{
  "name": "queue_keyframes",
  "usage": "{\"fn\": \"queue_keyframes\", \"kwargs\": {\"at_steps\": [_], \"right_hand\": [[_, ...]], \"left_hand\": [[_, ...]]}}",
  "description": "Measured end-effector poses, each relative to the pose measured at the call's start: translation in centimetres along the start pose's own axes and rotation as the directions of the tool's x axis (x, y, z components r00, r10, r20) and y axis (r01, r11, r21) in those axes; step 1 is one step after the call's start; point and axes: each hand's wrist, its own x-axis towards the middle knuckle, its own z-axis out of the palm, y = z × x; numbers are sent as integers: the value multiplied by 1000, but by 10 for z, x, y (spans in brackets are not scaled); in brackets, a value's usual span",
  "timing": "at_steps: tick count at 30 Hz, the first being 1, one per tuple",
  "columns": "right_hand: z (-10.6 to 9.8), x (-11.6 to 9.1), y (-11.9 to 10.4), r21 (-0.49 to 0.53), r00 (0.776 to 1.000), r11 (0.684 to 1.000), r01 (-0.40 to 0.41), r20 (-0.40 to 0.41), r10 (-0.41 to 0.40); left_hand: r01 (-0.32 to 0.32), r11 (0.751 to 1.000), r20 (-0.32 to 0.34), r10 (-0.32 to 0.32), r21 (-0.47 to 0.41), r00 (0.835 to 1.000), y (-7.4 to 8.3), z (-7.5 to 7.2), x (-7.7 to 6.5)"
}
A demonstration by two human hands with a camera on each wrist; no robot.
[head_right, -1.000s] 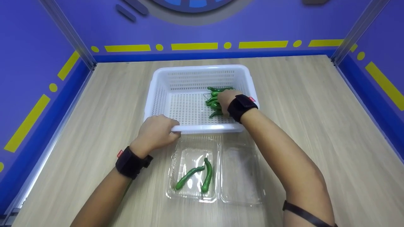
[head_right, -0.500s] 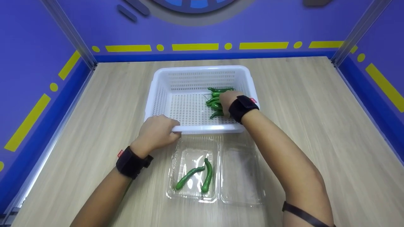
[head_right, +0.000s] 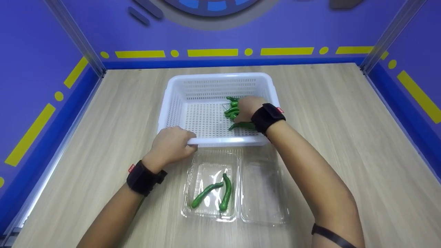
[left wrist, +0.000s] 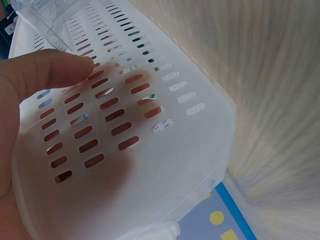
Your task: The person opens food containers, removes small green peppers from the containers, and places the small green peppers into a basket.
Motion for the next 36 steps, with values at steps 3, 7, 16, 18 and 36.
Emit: {"fn": "queue_keyframes", "kwargs": {"at_steps": [3,7,16,18,36], "right_hand": [[-4,-3,-3,-9,999,1000,18,-29,-18],[-4,-7,-5,-20,998,999,30,-47,-31],[-7,-12,-4,42,996,998,44,-81,-41],[-11,-15,-3,61,993,996,59,-109,-52],[-30,-49,1,198,949,963,182,-292,-119]], "left_hand": [[-2,1000,-2,2,5,1000,0,0,0],[-7,1000,-10,7,12,1000,0,1,1],[-13,1000,-36,14,16,999,-1,2,-1],[-13,1000,-36,14,16,999,-1,2,-1],[-2,1000,-15,2,9,1000,-2,0,-1]]}}
